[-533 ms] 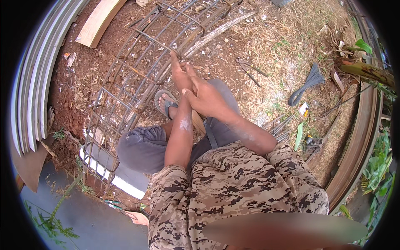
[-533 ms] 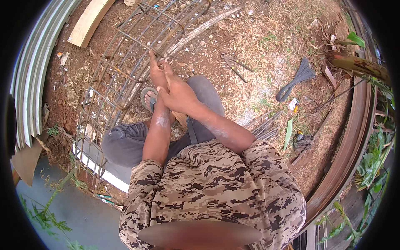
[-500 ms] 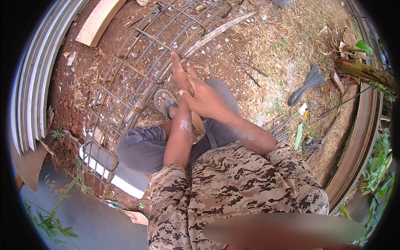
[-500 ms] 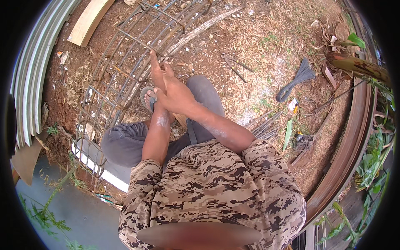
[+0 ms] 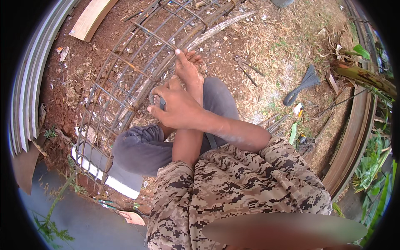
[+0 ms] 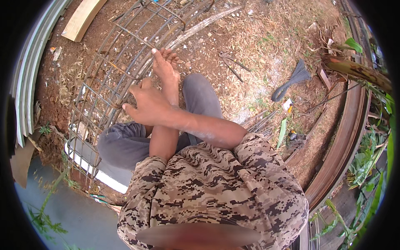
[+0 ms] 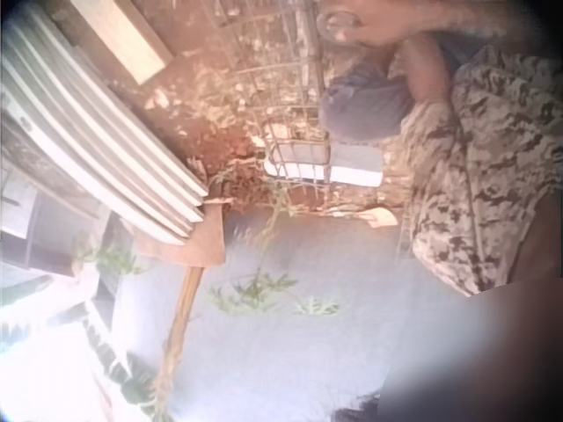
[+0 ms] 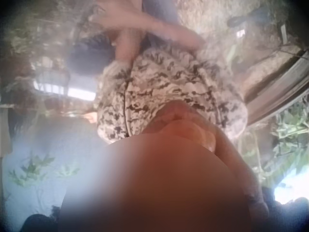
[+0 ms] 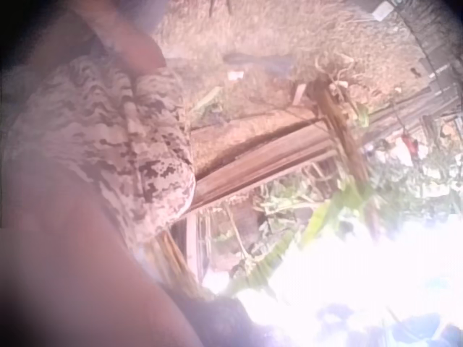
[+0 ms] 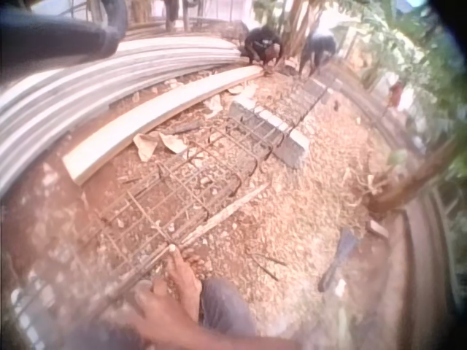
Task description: The person sits on the ground and uses pliers to twist wire ties around the intersections of a metal mesh grid. They repeatedly pick up wire ties, position them, and twist them to secure the mesh structure.
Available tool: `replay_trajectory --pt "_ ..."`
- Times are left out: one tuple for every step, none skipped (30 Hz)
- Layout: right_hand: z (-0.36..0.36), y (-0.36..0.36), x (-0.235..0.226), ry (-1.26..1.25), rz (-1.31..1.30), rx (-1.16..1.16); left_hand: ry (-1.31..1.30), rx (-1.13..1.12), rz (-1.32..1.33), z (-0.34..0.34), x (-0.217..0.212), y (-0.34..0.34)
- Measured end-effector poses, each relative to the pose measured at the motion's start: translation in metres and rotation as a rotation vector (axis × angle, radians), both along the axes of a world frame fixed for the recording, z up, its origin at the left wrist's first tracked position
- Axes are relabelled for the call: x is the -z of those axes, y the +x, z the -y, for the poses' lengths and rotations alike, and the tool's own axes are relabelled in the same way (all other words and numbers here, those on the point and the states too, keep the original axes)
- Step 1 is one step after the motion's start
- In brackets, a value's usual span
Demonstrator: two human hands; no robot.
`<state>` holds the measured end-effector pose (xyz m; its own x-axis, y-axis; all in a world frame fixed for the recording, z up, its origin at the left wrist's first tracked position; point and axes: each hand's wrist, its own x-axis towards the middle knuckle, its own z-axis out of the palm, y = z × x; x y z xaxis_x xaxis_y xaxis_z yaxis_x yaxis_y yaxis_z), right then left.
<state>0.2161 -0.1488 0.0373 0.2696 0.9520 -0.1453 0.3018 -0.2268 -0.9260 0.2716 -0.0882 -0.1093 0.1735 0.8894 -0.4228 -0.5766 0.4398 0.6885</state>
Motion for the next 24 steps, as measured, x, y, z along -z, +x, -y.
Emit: replay_trajectory --pt "-0.003 0.0 -0.002 -0.03 0.001 0.003 -0.087 -0.003 -0.019 -0.004 -0.003 0.006" --pt "-0.006 -0.001 -0.004 -0.034 -0.011 0.0 -0.117 -0.02 -0.016 -0.006 -0.006 0.01" --pt "-0.01 -0.002 -0.007 -0.04 -0.034 -0.021 -0.168 -0.019 -0.013 -0.007 -0.008 0.011" --pt "-0.016 -0.004 -0.009 -0.027 -0.018 -0.011 -0.134 -0.016 -0.054 -0.007 -0.009 0.011" --pt "-0.023 -0.005 -0.011 -0.01 -0.011 -0.017 -0.117 0.006 -0.092 -0.006 -0.009 0.01" --pt "-0.031 -0.007 -0.013 -0.035 -0.009 -0.054 -0.102 0.024 -0.136 -0.004 -0.006 0.008" --pt "-0.04 -0.009 -0.013 -0.004 -0.052 -0.024 -0.082 0.052 -0.199 -0.003 -0.003 0.005" --pt "-0.053 -0.01 -0.012 -0.011 -0.097 -0.021 -0.06 0.077 -0.266 -0.003 0.0 0.002" --pt "-0.07 -0.01 -0.01 -0.007 -0.138 -0.034 -0.003 0.104 -0.311 -0.005 0.005 0.0" --pt "-0.088 -0.009 -0.007 -0.017 -0.121 -0.014 0.053 0.168 -0.443 -0.006 0.008 -0.003" --pt "-0.105 -0.008 -0.003 -0.024 -0.118 -0.026 0.079 0.194 -0.582 -0.008 0.011 -0.005" --pt "-0.126 -0.001 0.001 -0.071 -0.173 -0.023 0.139 0.22 -0.703 -0.009 0.012 -0.008" --pt "-0.147 0.011 0.005 -0.078 -0.238 -0.06 0.196 0.258 -0.811 -0.011 0.012 -0.011" --pt "-0.167 0.031 0.01 -0.216 -0.235 -0.034 0.283 0.251 -0.916 -0.013 0.009 -0.015" --pt "-0.183 0.058 0.008 -0.244 -0.255 -0.064 0.366 0.261 -1.013 -0.016 0.003 -0.023" --pt "-0.196 0.093 0.01 -0.215 -0.38 -0.036 0.46 0.263 -1.108 -0.021 -0.003 -0.028" --pt "-0.203 0.124 0.004 -0.09 -0.521 -0.056 0.515 0.296 -1.21 -0.026 -0.012 -0.035" --pt "-0.201 0.152 0.003 -0.173 -0.599 0.015 0.534 0.322 -1.19 -0.03 -0.02 -0.044" --pt "-0.188 0.182 0.001 -0.233 -0.676 0.074 0.52 0.453 -1.191 -0.041 -0.028 -0.05" --pt "-0.167 0.212 0.005 -0.292 -0.749 0.132 0.53 0.564 -1.179 -0.056 -0.034 -0.057" --pt "-0.093 0.238 0.015 -0.203 -0.556 0.304 0.525 0.682 -1.178 -0.068 -0.04 -0.063" --pt "-0.059 0.234 0.029 -0.266 -0.503 0.326 0.572 0.776 -1.183 -0.079 -0.043 -0.064" --pt "-0.026 0.224 0.048 -0.328 -0.448 0.347 0.511 0.792 -1.149 -0.086 -0.045 -0.062" --pt "0.002 0.2 0.07 -0.387 -0.519 0.332 0.447 0.82 -1.115 -0.091 -0.046 -0.059"
